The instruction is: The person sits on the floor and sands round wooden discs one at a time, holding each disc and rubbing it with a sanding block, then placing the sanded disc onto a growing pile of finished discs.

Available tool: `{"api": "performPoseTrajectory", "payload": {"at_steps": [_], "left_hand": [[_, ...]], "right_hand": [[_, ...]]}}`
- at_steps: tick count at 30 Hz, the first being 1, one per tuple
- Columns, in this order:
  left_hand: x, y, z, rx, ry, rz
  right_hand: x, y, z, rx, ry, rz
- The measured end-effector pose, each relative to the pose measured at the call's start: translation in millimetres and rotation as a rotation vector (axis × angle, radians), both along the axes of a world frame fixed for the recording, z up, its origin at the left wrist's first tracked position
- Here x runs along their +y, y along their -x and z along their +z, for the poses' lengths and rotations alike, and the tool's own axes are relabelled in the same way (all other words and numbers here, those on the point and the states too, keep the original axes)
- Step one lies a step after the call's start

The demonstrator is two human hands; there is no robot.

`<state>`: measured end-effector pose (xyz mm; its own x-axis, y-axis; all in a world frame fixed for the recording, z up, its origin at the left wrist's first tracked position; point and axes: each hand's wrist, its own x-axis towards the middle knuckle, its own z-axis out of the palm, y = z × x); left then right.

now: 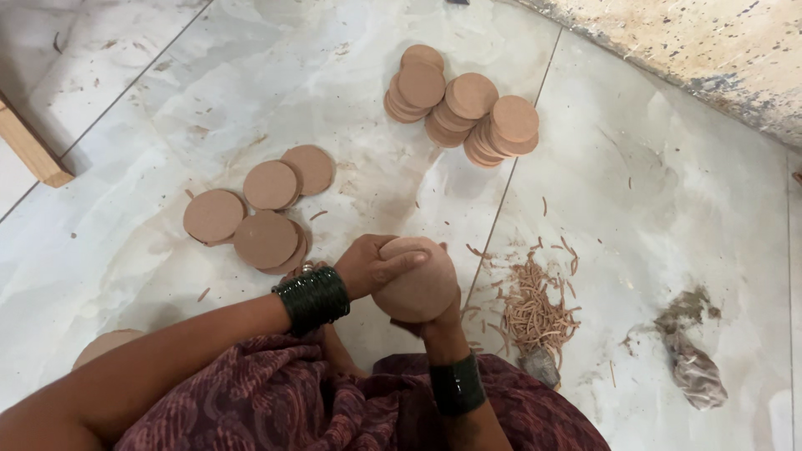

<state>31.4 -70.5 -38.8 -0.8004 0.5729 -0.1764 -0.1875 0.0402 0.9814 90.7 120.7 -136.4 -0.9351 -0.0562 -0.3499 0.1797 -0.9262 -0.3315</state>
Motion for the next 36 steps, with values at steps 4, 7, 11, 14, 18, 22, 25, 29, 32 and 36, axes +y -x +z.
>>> {"api": "performPoseTrajectory", "payload": {"at_steps": [4, 7, 11, 14, 18, 22, 25, 29, 32, 36], "left_hand": [[-8, 1, -1, -0.021, 0.050, 0.050], [-11, 2, 2, 0.050, 0.091, 0.040], [-11, -2, 5, 0.224, 0.299, -0.004], [-8, -4, 5, 0.416, 0.452, -0.030], [-5, -3, 2, 0.628, 0.530, -0.087], [0, -7, -3, 0.956, 0.520, -0.118], [-5, -8, -5, 1.052, 0.486, -0.089], [-10, -11, -6, 1.111, 0.500, -0.175], [-10, -11, -6, 1.346, 0.366, -0.291], [-9, -8, -4, 1.331, 0.449, -0.278]], "right_hand": [[23, 0, -15, -0.030, -0.237, -0.081], [38, -7, -11, -0.309, -0.243, -0.164], [50, -12, 20, -0.031, -0.311, -0.152], [44, -10, 58, 0.068, -0.657, -0.202], [1, -11, 106, 0.298, -1.354, -0.135], [-48, -17, 122, 0.400, -1.680, -0.120], [-54, -10, 117, 0.302, -1.499, -0.097], [-35, 14, 105, 0.240, -1.180, 0.194], [-25, 28, 100, 0.164, -0.975, 0.426], [-22, 25, 96, -0.073, -0.878, 0.301]]}}
